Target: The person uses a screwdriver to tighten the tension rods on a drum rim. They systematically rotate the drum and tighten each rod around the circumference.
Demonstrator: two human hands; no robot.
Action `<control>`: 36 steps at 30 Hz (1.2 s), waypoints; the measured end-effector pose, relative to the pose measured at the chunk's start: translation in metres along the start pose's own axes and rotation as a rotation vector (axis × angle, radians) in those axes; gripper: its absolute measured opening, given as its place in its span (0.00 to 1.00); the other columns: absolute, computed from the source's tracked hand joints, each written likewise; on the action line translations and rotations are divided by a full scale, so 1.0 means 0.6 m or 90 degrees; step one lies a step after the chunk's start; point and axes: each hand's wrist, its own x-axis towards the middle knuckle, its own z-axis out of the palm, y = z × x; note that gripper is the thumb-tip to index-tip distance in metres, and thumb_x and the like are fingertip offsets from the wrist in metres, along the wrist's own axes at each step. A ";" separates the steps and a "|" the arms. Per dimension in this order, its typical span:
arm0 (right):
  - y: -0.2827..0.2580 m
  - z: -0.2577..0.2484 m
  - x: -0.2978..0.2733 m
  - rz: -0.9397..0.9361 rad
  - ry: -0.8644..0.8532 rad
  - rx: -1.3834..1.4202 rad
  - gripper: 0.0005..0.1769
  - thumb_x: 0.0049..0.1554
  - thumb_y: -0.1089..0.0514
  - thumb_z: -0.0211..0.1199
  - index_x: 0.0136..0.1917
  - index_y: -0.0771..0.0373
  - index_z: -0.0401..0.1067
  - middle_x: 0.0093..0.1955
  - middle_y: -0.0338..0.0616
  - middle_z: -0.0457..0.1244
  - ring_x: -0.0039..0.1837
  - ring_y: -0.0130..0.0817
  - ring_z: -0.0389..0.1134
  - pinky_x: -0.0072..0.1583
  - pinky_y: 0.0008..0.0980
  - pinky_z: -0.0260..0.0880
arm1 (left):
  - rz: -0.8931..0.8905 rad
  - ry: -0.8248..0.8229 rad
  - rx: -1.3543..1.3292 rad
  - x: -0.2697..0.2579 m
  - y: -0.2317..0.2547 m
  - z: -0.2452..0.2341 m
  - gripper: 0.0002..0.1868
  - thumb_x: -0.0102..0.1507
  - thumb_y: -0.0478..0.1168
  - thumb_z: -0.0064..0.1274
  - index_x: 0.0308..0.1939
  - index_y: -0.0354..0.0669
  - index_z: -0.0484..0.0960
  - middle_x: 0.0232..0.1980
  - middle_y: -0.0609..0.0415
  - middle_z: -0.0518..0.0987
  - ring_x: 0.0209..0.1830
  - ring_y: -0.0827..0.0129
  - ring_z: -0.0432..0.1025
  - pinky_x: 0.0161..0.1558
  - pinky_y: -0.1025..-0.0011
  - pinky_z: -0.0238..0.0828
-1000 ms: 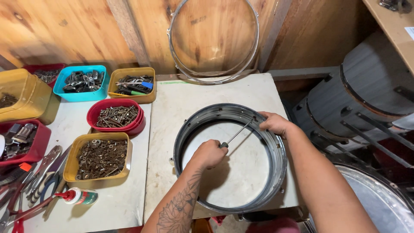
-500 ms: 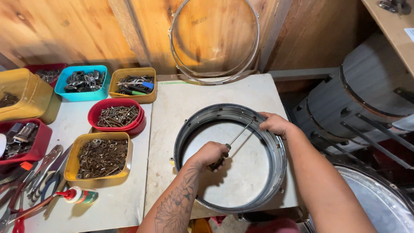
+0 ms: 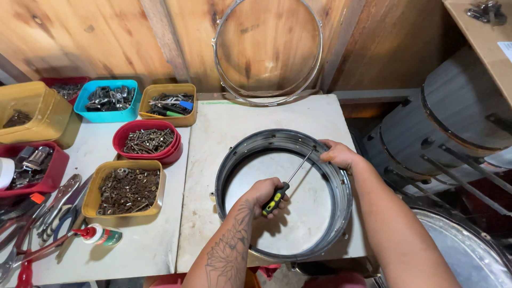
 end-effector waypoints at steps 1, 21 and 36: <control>0.005 -0.001 0.002 0.002 -0.002 -0.001 0.47 0.36 0.65 0.68 0.71 0.58 0.70 0.62 0.62 0.67 0.64 0.54 0.67 0.61 0.47 0.69 | -0.002 0.000 -0.002 0.005 -0.004 0.000 0.21 0.65 0.54 0.40 0.42 0.41 0.79 0.27 0.49 0.78 0.17 0.68 0.69 0.19 0.72 0.71; 0.026 -0.005 0.040 -0.018 0.011 -0.152 0.44 0.34 0.58 0.66 0.67 0.50 0.74 0.56 0.56 0.70 0.62 0.50 0.70 0.61 0.45 0.68 | 0.189 0.212 0.312 -0.100 0.021 0.046 0.24 0.65 0.55 0.48 0.35 0.38 0.88 0.28 0.47 0.84 0.38 0.56 0.82 0.44 0.63 0.80; 0.042 -0.010 0.045 -0.009 0.002 -0.042 0.44 0.35 0.60 0.62 0.69 0.53 0.72 0.57 0.58 0.67 0.62 0.52 0.67 0.62 0.46 0.65 | 0.204 0.166 0.267 -0.093 0.012 0.052 0.24 0.66 0.53 0.45 0.30 0.37 0.86 0.22 0.49 0.81 0.27 0.59 0.81 0.37 0.65 0.78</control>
